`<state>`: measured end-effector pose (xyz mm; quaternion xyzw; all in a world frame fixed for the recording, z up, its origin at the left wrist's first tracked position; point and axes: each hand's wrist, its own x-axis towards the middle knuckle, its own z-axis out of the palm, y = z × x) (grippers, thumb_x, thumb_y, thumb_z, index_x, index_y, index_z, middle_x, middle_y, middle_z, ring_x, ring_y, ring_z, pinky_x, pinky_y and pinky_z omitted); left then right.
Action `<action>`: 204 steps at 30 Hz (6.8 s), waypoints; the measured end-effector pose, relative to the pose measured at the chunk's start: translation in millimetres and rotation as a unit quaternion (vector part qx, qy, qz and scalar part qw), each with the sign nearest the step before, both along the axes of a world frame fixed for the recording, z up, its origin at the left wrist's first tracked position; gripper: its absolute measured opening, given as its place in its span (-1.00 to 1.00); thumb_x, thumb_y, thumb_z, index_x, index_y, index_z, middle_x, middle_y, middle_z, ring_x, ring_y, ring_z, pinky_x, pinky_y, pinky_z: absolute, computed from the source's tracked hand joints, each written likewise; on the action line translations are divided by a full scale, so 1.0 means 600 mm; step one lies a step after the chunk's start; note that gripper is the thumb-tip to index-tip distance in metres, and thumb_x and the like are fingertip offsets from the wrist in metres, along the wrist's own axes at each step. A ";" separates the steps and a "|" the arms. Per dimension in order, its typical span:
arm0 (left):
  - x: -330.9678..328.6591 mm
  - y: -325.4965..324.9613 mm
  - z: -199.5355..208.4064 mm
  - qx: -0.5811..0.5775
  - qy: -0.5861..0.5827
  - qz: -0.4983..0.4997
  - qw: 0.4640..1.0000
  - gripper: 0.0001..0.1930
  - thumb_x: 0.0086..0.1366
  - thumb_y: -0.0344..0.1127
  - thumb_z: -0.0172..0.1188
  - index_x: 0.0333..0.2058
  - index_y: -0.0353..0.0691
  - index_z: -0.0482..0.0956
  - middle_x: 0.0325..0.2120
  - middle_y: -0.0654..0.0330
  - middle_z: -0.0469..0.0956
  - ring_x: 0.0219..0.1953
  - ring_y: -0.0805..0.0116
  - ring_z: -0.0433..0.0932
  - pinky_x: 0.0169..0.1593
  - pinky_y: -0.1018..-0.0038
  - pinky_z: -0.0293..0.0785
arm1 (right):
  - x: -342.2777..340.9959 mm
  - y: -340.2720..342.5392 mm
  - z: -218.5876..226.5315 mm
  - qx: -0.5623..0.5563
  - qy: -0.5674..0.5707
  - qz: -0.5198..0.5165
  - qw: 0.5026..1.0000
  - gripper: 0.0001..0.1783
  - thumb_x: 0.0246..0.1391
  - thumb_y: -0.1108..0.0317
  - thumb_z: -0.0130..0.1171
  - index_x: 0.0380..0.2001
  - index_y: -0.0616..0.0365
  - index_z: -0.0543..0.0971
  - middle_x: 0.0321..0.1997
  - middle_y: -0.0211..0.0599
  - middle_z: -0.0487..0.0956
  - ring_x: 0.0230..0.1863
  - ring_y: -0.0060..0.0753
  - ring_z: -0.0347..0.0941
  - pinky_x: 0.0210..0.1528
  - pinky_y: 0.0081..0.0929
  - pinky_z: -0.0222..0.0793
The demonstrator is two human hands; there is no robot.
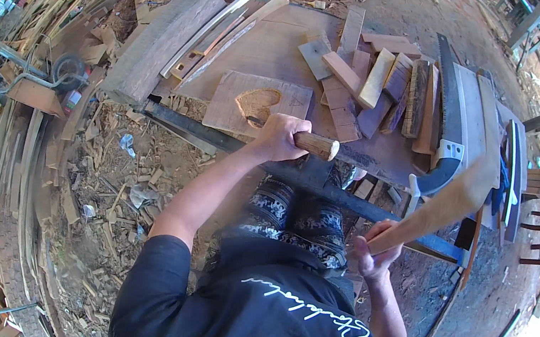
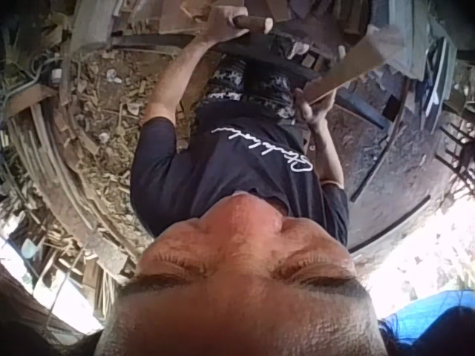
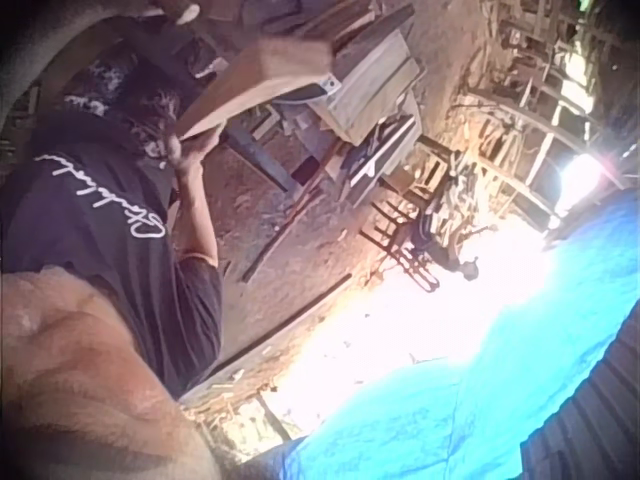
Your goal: The person carves a wooden board using a chisel and a wooden block, rearranges pieces of wood on the workbench, and sands a board with a sanding block by hand.
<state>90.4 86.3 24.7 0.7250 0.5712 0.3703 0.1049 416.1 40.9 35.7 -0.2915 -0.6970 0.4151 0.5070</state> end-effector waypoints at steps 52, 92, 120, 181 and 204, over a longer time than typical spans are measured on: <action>-0.031 -0.037 -0.013 0.074 0.008 -0.045 0.996 -0.75 -0.14 -0.24 0.31 -0.66 -0.09 0.35 -0.72 0.22 0.42 -0.61 0.14 0.51 -0.53 0.25 0.40 | -0.003 -0.029 0.040 0.010 -0.161 -0.012 0.987 -0.34 -0.07 0.09 0.37 -0.07 0.35 0.34 -0.31 -0.14 0.52 -0.46 -0.36 0.44 -0.40 -0.41 0.38; -0.017 -0.042 -0.043 0.009 0.189 0.223 0.956 -0.56 -0.20 -0.33 0.48 -0.27 -0.05 0.52 0.05 -0.03 0.37 0.16 -0.24 0.30 0.15 0.03 0.19 | -0.013 -0.011 0.056 -0.114 -0.332 -0.034 0.936 -0.40 -0.23 0.07 0.44 -0.27 0.29 0.41 -0.51 -0.19 0.53 -0.49 -0.43 0.39 -0.41 -0.38 0.34; 0.081 -0.027 0.039 0.051 0.032 0.083 0.995 -0.75 -0.05 -0.33 0.28 -0.44 -0.09 0.36 -0.54 0.22 0.42 -0.40 0.16 0.53 -0.37 0.24 0.44 | 0.035 -0.033 0.042 -0.149 -0.252 -0.114 0.949 -0.45 -0.20 0.17 0.42 -0.24 0.24 0.37 -0.51 -0.27 0.50 -0.48 -0.52 0.37 -0.40 -0.45 0.36; -0.070 -0.031 -0.059 0.176 0.086 -0.071 0.978 -0.72 -0.14 -0.24 0.36 -0.60 -0.04 0.35 -0.62 0.30 0.35 -0.43 0.25 0.40 -0.27 0.33 0.28 | -0.032 0.023 0.009 -0.059 -0.428 -0.020 0.902 -0.49 -0.14 0.15 0.43 -0.26 0.20 0.40 -0.53 -0.05 0.53 -0.51 -0.11 0.52 -0.44 -0.28 0.41; -0.086 -0.022 -0.043 0.133 0.023 0.035 0.990 -0.74 -0.21 -0.29 0.39 -0.57 -0.10 0.45 -0.56 0.24 0.48 -0.39 0.20 0.50 -0.28 0.29 0.38 | -0.082 0.006 0.095 0.007 -0.200 -0.016 0.980 -0.43 -0.18 0.24 0.43 -0.19 0.30 0.35 -0.50 -0.20 0.52 -0.49 -0.47 0.42 -0.42 -0.40 0.37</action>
